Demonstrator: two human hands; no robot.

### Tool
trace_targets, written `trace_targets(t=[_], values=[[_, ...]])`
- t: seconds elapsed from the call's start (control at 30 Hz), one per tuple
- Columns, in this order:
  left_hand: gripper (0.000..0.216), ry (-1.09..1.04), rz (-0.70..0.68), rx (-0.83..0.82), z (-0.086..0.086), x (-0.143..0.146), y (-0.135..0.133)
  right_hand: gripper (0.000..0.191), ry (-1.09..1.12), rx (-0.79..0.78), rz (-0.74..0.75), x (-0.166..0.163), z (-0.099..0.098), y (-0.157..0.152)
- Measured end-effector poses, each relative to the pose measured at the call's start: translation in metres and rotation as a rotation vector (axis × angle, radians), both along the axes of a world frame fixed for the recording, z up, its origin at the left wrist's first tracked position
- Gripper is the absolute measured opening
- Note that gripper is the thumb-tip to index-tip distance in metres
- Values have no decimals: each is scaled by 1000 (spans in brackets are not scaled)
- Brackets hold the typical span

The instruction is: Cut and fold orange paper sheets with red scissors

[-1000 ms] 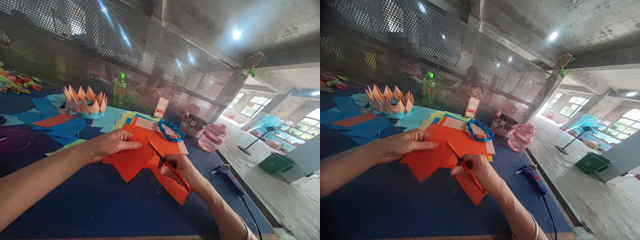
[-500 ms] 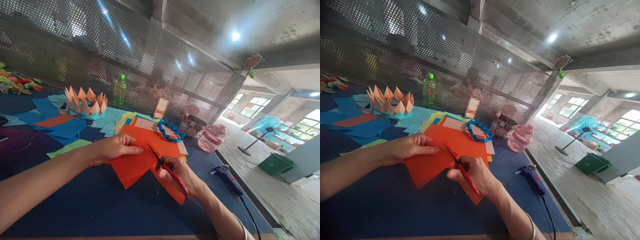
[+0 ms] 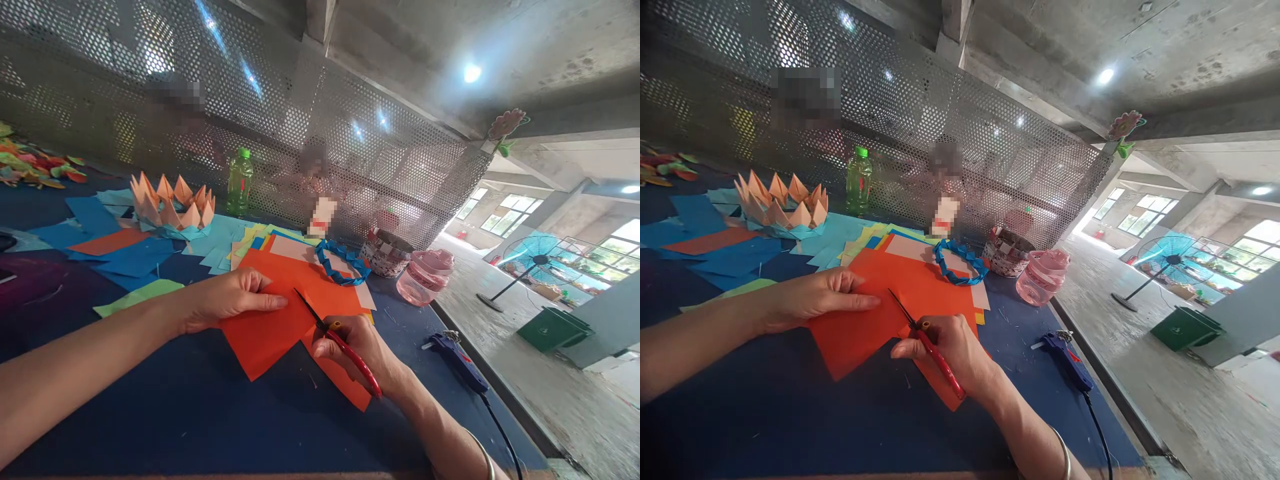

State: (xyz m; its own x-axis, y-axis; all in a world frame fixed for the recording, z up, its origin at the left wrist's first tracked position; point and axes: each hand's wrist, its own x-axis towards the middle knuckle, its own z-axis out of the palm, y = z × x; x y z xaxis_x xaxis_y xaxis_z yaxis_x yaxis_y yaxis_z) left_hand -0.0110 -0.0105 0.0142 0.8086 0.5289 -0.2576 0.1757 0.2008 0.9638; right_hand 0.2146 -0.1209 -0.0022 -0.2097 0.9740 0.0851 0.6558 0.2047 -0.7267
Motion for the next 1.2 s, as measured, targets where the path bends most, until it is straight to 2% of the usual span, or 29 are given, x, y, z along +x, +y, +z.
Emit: trace_targets(t=[0.17,0.4,1.03,1.2], values=[[19,-2,-4,-26,0,0,0,55,1,39,8,1,-2,0],[18,-3,-21,-22,2,1,-2,63,-11,42,21,-1,1,-4],[20,6,-36,-3,0,2,-6,58,34,123,26,-4,-8,0],[19,-5,-32,-19,0,2,-7,60,45,80,63,-4,-7,-3]])
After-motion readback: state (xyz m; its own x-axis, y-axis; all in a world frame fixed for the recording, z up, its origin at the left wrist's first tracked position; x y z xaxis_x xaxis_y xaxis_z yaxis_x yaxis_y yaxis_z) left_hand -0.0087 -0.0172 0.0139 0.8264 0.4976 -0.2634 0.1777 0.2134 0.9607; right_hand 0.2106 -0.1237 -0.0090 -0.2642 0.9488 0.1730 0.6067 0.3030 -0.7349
